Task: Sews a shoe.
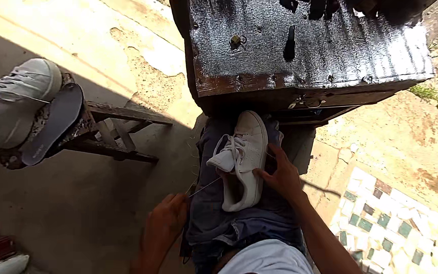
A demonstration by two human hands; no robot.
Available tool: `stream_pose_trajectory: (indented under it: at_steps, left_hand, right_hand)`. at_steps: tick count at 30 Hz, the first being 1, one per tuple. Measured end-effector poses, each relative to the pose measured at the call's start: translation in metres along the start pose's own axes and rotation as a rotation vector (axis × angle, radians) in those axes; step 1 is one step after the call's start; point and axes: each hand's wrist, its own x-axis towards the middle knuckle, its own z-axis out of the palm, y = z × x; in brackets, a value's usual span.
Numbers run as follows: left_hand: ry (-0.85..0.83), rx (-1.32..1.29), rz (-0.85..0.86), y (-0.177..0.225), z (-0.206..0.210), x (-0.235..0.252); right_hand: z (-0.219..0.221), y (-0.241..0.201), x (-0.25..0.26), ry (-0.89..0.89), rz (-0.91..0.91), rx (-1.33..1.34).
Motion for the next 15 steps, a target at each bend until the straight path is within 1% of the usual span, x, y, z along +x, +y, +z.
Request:
stream_pose_trajectory:
  at_steps: [1, 2, 3, 4, 6, 7, 8, 9, 10, 11, 12, 13, 14, 15]
  left_hand:
    - [-0.017, -0.041, -0.038, -0.024, -0.002, -0.014]
    - [-0.024, -0.119, -0.035, -0.040, 0.000, -0.022]
    - [-0.027, -0.279, 0.004, -0.048, 0.004, -0.029]
    - [-0.052, -0.559, 0.084, -0.047, 0.007, -0.032]
    - [-0.199, -1.222, 0.336, -0.023, 0.004, -0.027]
    - [-0.214, -1.548, 0.450, -0.005, 0.003, -0.021]
    - [-0.160, -1.838, 0.511, 0.015, 0.002, -0.016]
    - [-0.098, -2.033, 0.506, 0.030, -0.002, -0.010]
    - [-0.073, -2.074, 0.477, 0.038, -0.006, -0.003]
    - [-0.066, -1.962, 0.427, 0.040, -0.010, 0.006]
    - [-0.030, -1.715, 0.353, 0.040, -0.013, 0.015]
    - [0.035, -1.386, 0.269, 0.043, -0.015, 0.022]
    - [0.086, -1.020, 0.215, 0.048, -0.017, 0.027]
    - [0.103, -0.666, 0.202, 0.053, -0.018, 0.031]
  right_hand:
    - [-0.002, 0.000, -0.002, -0.028, 0.036, 0.005]
    - [-0.006, -0.001, 0.000, -0.054, 0.067, 0.014]
    - [-0.010, 0.000, 0.000, -0.078, 0.097, 0.042]
    - [-0.013, 0.003, 0.001, -0.078, 0.123, 0.085]
    - [-0.024, 0.009, 0.001, -0.014, 0.115, 0.233]
    - [-0.030, 0.012, 0.001, 0.004, 0.081, 0.393]
    - [-0.035, 0.015, 0.003, 0.005, 0.036, 0.634]
    - [-0.039, 0.017, 0.004, -0.018, -0.001, 0.920]
    - [-0.041, 0.018, 0.005, -0.050, -0.024, 1.178]
    - [-0.042, 0.018, 0.006, -0.061, -0.019, 1.317]
    - [-0.043, 0.018, 0.007, -0.028, 0.001, 1.284]
    - [-0.042, 0.016, 0.008, 0.031, 0.029, 1.083]
    - [-0.040, 0.014, 0.009, 0.073, 0.056, 0.782]
    - [-0.037, 0.010, 0.010, 0.079, 0.089, 0.494]
